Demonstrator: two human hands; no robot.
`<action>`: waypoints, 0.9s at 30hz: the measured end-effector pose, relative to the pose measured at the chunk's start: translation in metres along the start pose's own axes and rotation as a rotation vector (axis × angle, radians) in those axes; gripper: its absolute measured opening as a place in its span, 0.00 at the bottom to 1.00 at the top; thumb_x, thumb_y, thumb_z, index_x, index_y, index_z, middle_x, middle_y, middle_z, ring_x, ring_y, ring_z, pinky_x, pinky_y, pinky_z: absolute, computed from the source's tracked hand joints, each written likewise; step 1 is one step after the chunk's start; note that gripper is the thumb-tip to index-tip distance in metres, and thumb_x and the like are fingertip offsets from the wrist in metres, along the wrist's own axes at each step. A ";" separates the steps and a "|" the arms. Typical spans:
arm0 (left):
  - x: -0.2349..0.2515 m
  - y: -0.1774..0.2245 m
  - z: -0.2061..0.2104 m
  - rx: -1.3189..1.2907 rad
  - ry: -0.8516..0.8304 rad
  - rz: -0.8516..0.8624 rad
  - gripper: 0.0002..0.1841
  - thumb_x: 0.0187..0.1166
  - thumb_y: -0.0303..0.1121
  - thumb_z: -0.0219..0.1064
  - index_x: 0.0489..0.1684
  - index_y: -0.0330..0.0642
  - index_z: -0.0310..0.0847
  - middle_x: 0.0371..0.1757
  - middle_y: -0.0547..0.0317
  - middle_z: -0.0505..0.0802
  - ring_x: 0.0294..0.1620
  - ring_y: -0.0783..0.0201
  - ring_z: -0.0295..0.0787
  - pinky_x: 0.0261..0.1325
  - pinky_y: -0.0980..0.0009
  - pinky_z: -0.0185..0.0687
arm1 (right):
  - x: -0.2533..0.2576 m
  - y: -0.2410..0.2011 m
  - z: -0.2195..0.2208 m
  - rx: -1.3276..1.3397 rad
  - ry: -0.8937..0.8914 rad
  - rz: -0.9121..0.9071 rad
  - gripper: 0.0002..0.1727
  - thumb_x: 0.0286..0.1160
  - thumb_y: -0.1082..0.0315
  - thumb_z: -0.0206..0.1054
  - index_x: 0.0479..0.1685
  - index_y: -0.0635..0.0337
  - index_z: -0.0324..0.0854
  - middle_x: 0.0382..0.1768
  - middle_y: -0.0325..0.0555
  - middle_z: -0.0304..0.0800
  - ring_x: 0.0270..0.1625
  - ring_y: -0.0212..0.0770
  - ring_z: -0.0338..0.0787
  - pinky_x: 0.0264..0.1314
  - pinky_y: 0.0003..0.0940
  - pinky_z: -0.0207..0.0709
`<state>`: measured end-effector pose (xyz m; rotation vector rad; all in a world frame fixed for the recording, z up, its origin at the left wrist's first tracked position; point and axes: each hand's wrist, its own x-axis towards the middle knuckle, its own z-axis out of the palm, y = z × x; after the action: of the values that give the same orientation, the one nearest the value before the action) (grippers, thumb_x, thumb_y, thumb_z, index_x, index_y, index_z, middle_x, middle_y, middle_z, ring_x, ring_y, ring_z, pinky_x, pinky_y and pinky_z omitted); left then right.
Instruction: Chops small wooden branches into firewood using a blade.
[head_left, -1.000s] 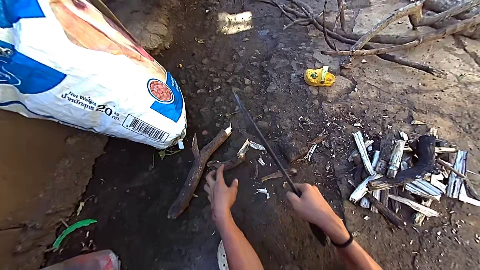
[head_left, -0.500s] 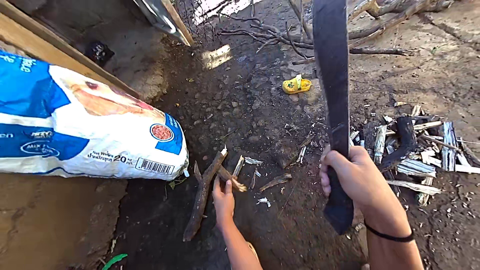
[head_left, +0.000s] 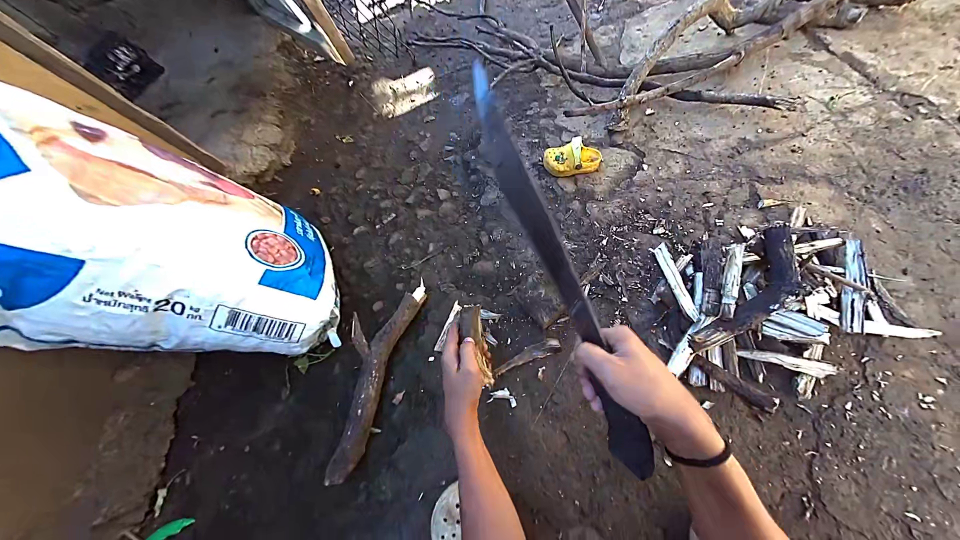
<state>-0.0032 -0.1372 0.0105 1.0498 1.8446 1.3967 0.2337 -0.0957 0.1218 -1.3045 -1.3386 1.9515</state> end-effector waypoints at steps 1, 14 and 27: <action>0.000 0.003 0.001 0.063 -0.034 -0.023 0.25 0.85 0.31 0.42 0.78 0.32 0.68 0.33 0.60 0.86 0.25 0.71 0.85 0.30 0.72 0.87 | -0.002 -0.006 -0.003 0.055 0.033 -0.014 0.15 0.89 0.69 0.54 0.29 0.59 0.77 0.12 0.38 0.81 0.12 0.30 0.81 0.16 0.24 0.80; 0.006 -0.014 0.038 0.966 -0.476 -0.365 0.22 0.73 0.39 0.75 0.66 0.44 0.84 0.61 0.44 0.92 0.65 0.43 0.89 0.65 0.39 0.81 | -0.032 -0.034 -0.043 0.186 0.215 -0.307 0.15 0.78 0.71 0.49 0.23 0.54 0.76 0.10 0.39 0.79 0.10 0.33 0.81 0.14 0.27 0.82; 0.088 -0.034 -0.040 0.908 -0.150 -0.280 0.27 0.68 0.37 0.81 0.66 0.35 0.85 0.74 0.38 0.81 0.72 0.41 0.82 0.74 0.42 0.77 | -0.044 -0.034 -0.055 0.204 0.285 -0.315 0.16 0.77 0.71 0.49 0.21 0.53 0.75 0.10 0.37 0.79 0.10 0.32 0.80 0.14 0.27 0.82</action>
<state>-0.0893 -0.0864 -0.0113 1.1774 2.4348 0.2622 0.2977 -0.0885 0.1669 -1.1445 -1.0982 1.5757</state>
